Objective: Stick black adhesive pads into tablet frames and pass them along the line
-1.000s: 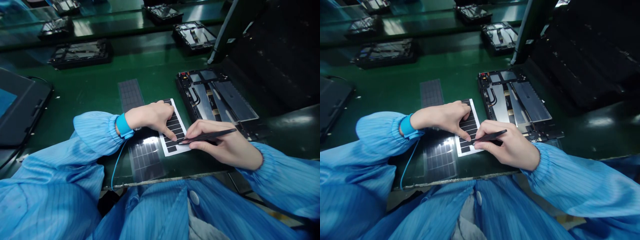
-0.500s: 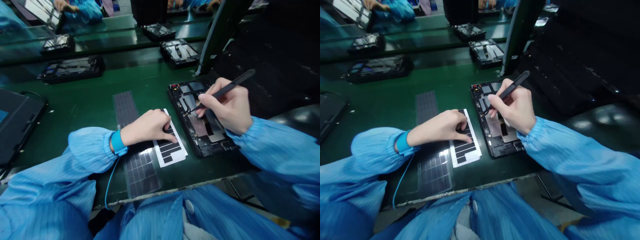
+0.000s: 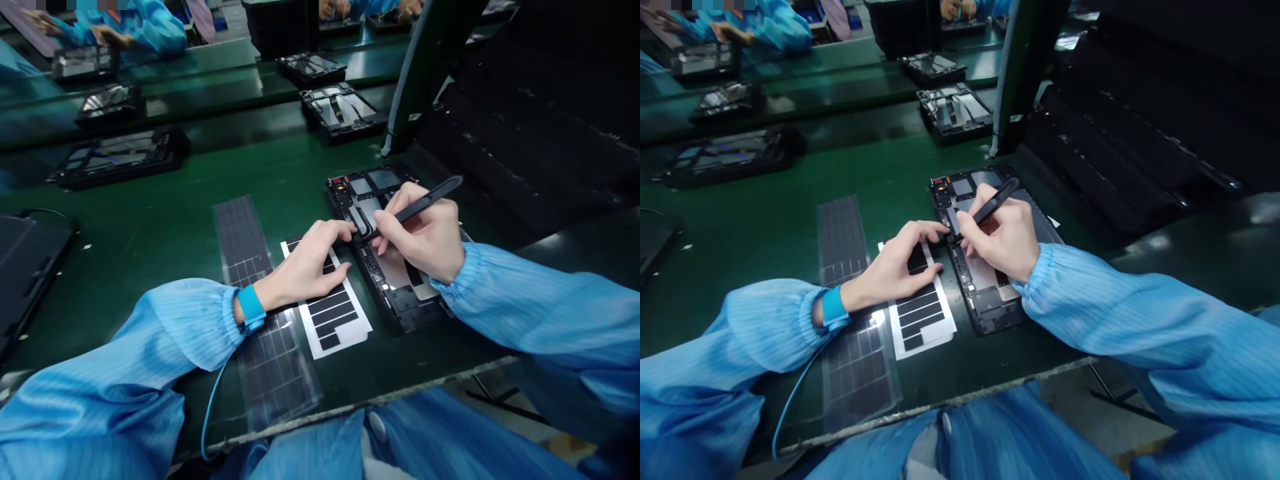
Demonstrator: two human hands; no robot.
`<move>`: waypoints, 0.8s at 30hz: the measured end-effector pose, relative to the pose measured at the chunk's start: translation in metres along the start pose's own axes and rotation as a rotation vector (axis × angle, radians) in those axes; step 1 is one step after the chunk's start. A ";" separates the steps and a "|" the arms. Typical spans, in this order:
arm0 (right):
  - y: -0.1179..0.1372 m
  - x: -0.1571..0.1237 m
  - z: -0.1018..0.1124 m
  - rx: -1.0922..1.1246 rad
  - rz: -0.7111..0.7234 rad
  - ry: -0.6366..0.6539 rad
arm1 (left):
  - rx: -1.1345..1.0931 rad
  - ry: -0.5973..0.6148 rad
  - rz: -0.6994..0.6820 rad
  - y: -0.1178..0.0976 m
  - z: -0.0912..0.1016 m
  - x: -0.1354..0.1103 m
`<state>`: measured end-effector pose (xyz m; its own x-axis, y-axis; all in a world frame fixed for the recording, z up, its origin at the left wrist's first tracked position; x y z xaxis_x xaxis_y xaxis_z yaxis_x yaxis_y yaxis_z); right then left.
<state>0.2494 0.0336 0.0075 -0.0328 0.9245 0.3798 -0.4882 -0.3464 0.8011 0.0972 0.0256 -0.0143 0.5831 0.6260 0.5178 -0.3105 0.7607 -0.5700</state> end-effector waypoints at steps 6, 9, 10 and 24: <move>0.012 -0.005 -0.002 -0.128 0.242 0.002 | -0.028 0.036 -0.020 -0.001 0.001 0.001; 0.019 -0.011 0.002 -0.096 0.378 -0.008 | 0.015 0.062 -0.049 -0.007 -0.002 0.002; 0.021 -0.010 0.006 -0.059 0.394 -0.047 | 0.062 0.086 -0.073 -0.011 -0.004 0.002; 0.041 0.040 -0.119 0.410 -0.147 0.555 | 0.104 0.412 0.665 0.070 0.116 -0.012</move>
<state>0.1243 0.0758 0.0002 -0.4849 0.8731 0.0501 -0.1571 -0.1433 0.9771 -0.0187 0.0917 0.0135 0.4754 0.8565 -0.2009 -0.7486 0.2738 -0.6039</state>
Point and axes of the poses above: each hand's wrist, its own x-axis towards the middle knuckle, its own z-axis out of the back of the hand, y = z × x, the point moved 5 cm from there along x, towards the middle knuckle, and after that the axes turned 4 degrees about -y, right-handed, at the moved point
